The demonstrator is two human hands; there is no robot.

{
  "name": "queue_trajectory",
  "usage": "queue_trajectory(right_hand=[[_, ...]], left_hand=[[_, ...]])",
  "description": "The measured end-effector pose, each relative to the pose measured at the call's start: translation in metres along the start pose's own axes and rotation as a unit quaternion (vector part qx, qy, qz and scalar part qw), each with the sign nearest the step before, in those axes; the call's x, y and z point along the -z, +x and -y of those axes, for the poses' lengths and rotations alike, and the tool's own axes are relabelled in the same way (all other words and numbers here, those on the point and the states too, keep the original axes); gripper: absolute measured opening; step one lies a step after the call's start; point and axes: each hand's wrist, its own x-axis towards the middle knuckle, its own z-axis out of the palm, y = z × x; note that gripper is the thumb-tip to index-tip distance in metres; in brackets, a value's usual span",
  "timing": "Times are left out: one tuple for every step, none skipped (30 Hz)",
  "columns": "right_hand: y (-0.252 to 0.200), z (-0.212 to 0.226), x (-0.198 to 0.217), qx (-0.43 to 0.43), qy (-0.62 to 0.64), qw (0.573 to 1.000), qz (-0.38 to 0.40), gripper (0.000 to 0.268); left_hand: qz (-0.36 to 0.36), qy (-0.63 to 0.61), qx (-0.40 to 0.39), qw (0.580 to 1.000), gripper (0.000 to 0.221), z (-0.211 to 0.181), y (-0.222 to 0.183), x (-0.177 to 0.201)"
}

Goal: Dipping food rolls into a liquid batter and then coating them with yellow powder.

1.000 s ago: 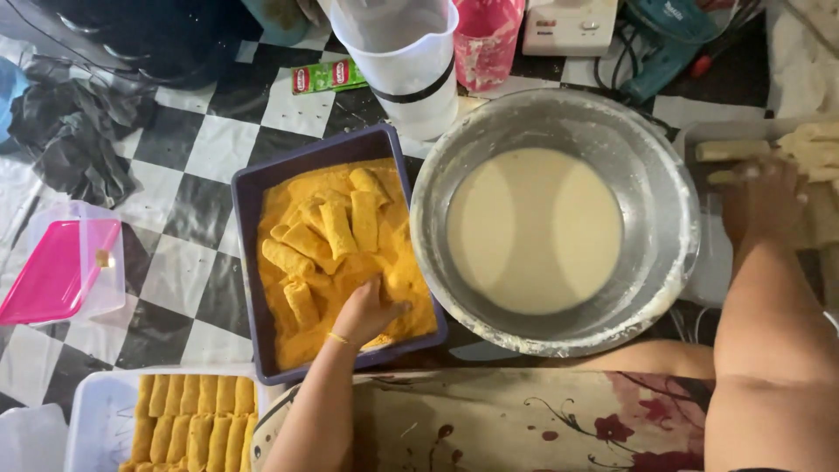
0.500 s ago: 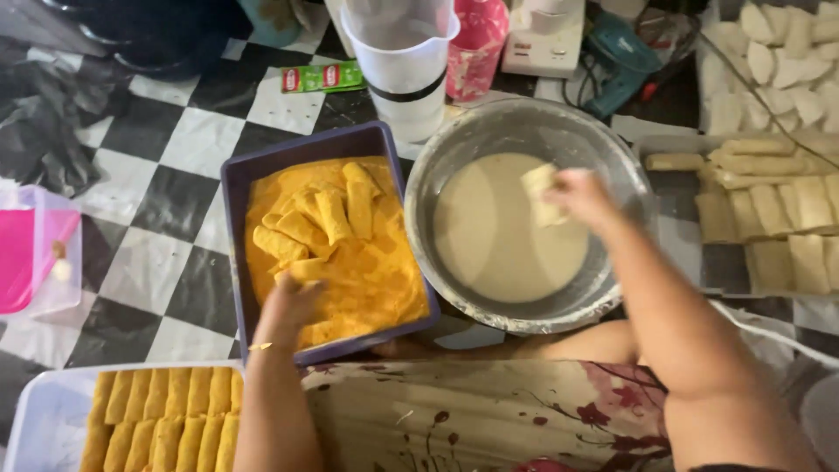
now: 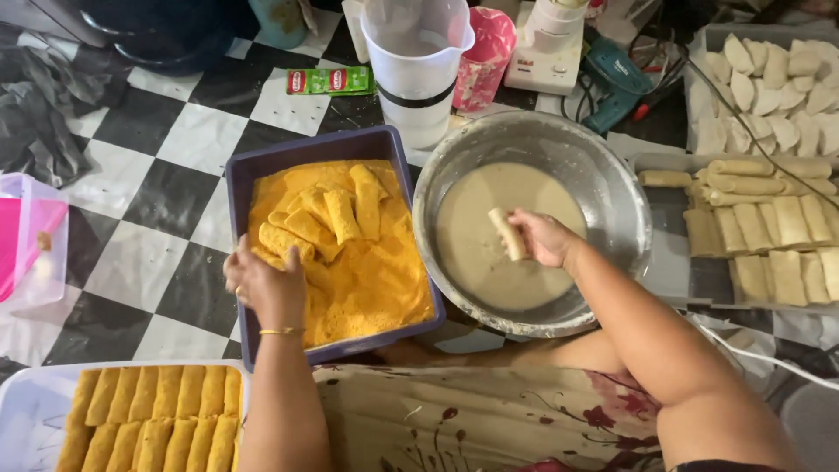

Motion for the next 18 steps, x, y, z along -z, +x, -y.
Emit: queue_trajectory(right_hand=[[-0.011, 0.009, -0.012, 0.078, -0.040, 0.996, 0.007, 0.028], [-0.021, 0.018, -0.023, 0.155, -0.079, 0.985, 0.015, 0.032], [-0.034, 0.023, -0.028, 0.155, -0.079, 0.985, 0.016, 0.032], [-0.046, 0.028, -0.032, 0.349, -0.207, 0.913, -0.044, 0.035], [-0.059, 0.034, -0.037, 0.522, -0.321, 0.784, -0.100, 0.040], [-0.045, 0.028, -0.022, 0.523, -0.320, 0.784, -0.099, 0.040], [-0.032, 0.022, -0.007, 0.545, -0.491, 0.660, -0.166, 0.040], [-0.019, 0.016, 0.008, 0.540, -0.637, 0.503, -0.224, 0.041], [-0.005, 0.005, 0.028, 0.541, -0.635, 0.503, -0.225, 0.041], [0.009, -0.006, 0.047, 0.306, -0.715, 0.597, -0.197, 0.040], [0.028, -0.012, 0.064, 0.052, -0.741, 0.651, -0.157, 0.041], [0.027, -0.003, 0.057, 0.057, -0.739, 0.652, -0.158, 0.041], [0.022, 0.004, 0.054, 0.060, -0.657, 0.735, -0.159, 0.056], [0.018, 0.010, 0.051, 0.061, -0.565, 0.808, -0.157, 0.077], [-0.001, 0.022, 0.029, 0.056, -0.566, 0.808, -0.155, 0.077], [-0.019, 0.036, 0.007, 0.071, -0.399, 0.913, -0.046, 0.072], [-0.034, 0.058, -0.015, 0.093, -0.209, 0.971, 0.063, 0.067], [-0.051, 0.066, -0.045, 0.095, -0.209, 0.971, 0.062, 0.067]], left_hand=[[-0.072, -0.010, -0.123, 0.990, 0.073, -0.007, -0.009, -0.003], [-0.142, -0.020, -0.243, 0.959, 0.058, -0.014, -0.017, -0.005], [-0.142, -0.019, -0.242, 0.960, 0.058, -0.034, -0.034, 0.009], [0.021, -0.031, -0.242, 0.970, 0.037, -0.055, -0.051, 0.024], [0.183, -0.042, -0.236, 0.953, 0.017, -0.075, -0.066, 0.039], [0.182, -0.041, -0.236, 0.954, 0.017, -0.067, -0.067, 0.023], [0.197, -0.031, -0.324, 0.925, 0.026, -0.059, -0.069, 0.007], [0.210, -0.020, -0.409, 0.888, 0.035, -0.050, -0.071, -0.009], [0.209, -0.019, -0.410, 0.888, 0.035, -0.046, -0.074, -0.014], [0.272, 0.060, -0.383, 0.881, 0.052, -0.041, -0.077, -0.019], [0.327, 0.139, -0.352, 0.866, 0.072, -0.038, -0.074, -0.022], [0.322, 0.141, -0.353, 0.867, 0.072, -0.040, -0.067, -0.027], [0.358, 0.175, -0.310, 0.863, 0.077, -0.039, -0.068, -0.033], [0.392, 0.207, -0.266, 0.856, 0.083, -0.037, -0.069, -0.041], [0.396, 0.208, -0.263, 0.855, 0.083, -0.002, -0.067, -0.083], [0.332, 0.285, -0.342, 0.831, 0.080, 0.031, -0.063, -0.123], [0.256, 0.357, -0.418, 0.795, 0.080, 0.052, -0.046, -0.163], [0.255, 0.356, -0.419, 0.795, 0.080, 0.028, -0.045, -0.134]])
